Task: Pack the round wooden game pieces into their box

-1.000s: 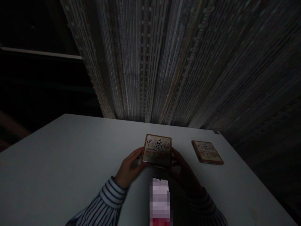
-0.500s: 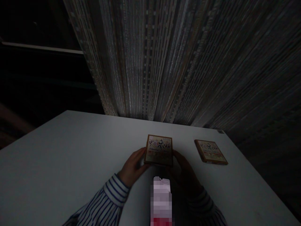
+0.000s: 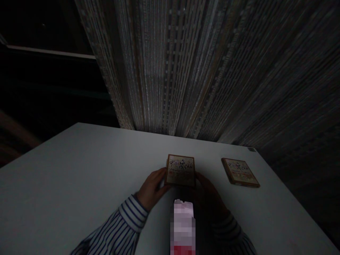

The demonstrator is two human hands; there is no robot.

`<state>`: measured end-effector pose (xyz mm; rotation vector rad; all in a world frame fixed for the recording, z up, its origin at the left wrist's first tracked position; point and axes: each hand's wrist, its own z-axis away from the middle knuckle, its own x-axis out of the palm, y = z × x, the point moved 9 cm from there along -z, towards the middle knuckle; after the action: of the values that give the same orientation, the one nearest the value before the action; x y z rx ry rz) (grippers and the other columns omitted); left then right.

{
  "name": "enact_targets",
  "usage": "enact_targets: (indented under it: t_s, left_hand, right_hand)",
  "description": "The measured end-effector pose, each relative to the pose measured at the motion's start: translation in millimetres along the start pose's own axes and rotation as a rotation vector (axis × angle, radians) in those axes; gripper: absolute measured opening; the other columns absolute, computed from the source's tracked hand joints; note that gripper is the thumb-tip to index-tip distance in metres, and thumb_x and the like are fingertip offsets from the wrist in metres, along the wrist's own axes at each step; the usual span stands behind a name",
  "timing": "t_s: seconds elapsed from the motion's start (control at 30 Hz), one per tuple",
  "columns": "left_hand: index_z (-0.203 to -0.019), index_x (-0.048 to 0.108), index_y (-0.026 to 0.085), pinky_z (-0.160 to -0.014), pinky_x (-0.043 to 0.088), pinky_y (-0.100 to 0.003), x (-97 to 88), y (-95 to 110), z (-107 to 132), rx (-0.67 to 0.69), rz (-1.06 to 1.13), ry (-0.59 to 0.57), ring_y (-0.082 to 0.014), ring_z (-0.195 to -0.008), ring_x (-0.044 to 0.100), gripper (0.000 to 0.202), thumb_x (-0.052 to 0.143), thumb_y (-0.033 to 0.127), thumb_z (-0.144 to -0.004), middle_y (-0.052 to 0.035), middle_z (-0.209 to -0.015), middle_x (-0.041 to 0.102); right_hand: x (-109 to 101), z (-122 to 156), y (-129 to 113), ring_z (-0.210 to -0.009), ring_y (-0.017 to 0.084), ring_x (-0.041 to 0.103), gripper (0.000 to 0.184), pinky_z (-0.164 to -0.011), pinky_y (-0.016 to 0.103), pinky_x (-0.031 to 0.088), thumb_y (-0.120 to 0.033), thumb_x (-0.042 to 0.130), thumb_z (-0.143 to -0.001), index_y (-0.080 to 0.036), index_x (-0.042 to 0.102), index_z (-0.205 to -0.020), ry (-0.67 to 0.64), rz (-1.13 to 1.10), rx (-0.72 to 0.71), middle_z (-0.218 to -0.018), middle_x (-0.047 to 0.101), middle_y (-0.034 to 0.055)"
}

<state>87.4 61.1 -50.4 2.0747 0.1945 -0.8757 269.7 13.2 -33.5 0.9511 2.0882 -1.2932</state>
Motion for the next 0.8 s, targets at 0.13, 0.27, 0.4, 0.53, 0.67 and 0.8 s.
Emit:
enact_targets:
  t_s: [0.13, 0.27, 0.4, 0.53, 0.67, 0.8]
  left_hand:
    - [-0.133, 0.040, 0.021, -0.099, 0.040, -0.049, 0.2, 0.7, -0.7, -0.003, -0.025, -0.016, -0.0264, -0.120, 0.048, 0.053, 0.056, 0.031, -0.083, -0.0134, -0.131, 0.051]
    - [-0.133, 0.040, 0.024, -0.098, 0.041, -0.050, 0.2, 1.0, -1.2, 0.001, -0.031, -0.021, -0.0268, -0.119, 0.049, 0.052, 0.055, 0.033, -0.084, -0.0118, -0.130, 0.052]
    - [-0.130, 0.044, 0.021, -0.098, 0.041, -0.049, -0.2, -1.4, -1.3, -0.028, -0.040, -0.018, -0.0273, -0.118, 0.049, 0.051, 0.057, 0.034, -0.083, -0.0135, -0.129, 0.053]
    - [-0.129, 0.045, 0.021, -0.097, 0.042, -0.049, -0.1, 0.6, -2.1, -0.027, -0.020, -0.022, -0.0263, -0.117, 0.051, 0.048, 0.055, 0.034, -0.084, -0.0124, -0.128, 0.055]
    - [-0.129, 0.045, 0.022, -0.097, 0.042, -0.050, 0.7, 0.8, -3.3, -0.036, 0.005, -0.035, -0.0257, -0.117, 0.051, 0.048, 0.055, 0.033, -0.084, -0.0117, -0.129, 0.054]
    - [-0.129, 0.045, 0.022, -0.097, 0.041, -0.050, 2.2, 0.1, -4.0, -0.051, 0.018, -0.055, -0.0260, -0.117, 0.050, 0.048, 0.055, 0.031, -0.083, -0.0115, -0.128, 0.055]
  right_hand:
    - [2.8, -2.1, -0.1, -0.106, 0.030, 0.059, 0.049, -0.088, 0.048, 0.050, -0.028, 0.058, -0.076, -0.019, 0.052, -0.123, -0.022, -0.025, 0.046, -0.117, 0.062, 0.0137]
    - [7.2, -1.9, 0.9, -0.105, 0.027, 0.060, 0.052, -0.088, 0.045, 0.051, -0.024, 0.057, -0.076, -0.023, 0.048, -0.127, -0.054, -0.073, 0.078, -0.116, 0.064, 0.0089]
    - [8.1, -0.5, 4.1, -0.103, 0.028, 0.061, 0.052, -0.087, 0.045, 0.051, -0.026, 0.059, -0.075, -0.022, 0.050, -0.126, -0.051, -0.039, 0.099, -0.115, 0.064, 0.0106]
    - [11.9, -1.3, 4.0, -0.101, 0.028, 0.061, 0.047, -0.085, 0.045, 0.052, -0.026, 0.057, -0.077, -0.019, 0.052, -0.123, -0.078, -0.001, 0.075, -0.114, 0.064, 0.0114]
    - [14.7, -2.2, 3.5, -0.101, 0.028, 0.061, 0.046, -0.085, 0.044, 0.052, -0.027, 0.055, -0.078, -0.021, 0.052, -0.123, -0.084, 0.038, 0.034, -0.114, 0.064, 0.0103]
    - [17.1, -1.7, 4.2, -0.102, 0.027, 0.061, 0.045, -0.085, 0.044, 0.052, -0.027, 0.053, -0.079, -0.022, 0.051, -0.123, -0.103, 0.032, 0.034, -0.113, 0.064, 0.0087]
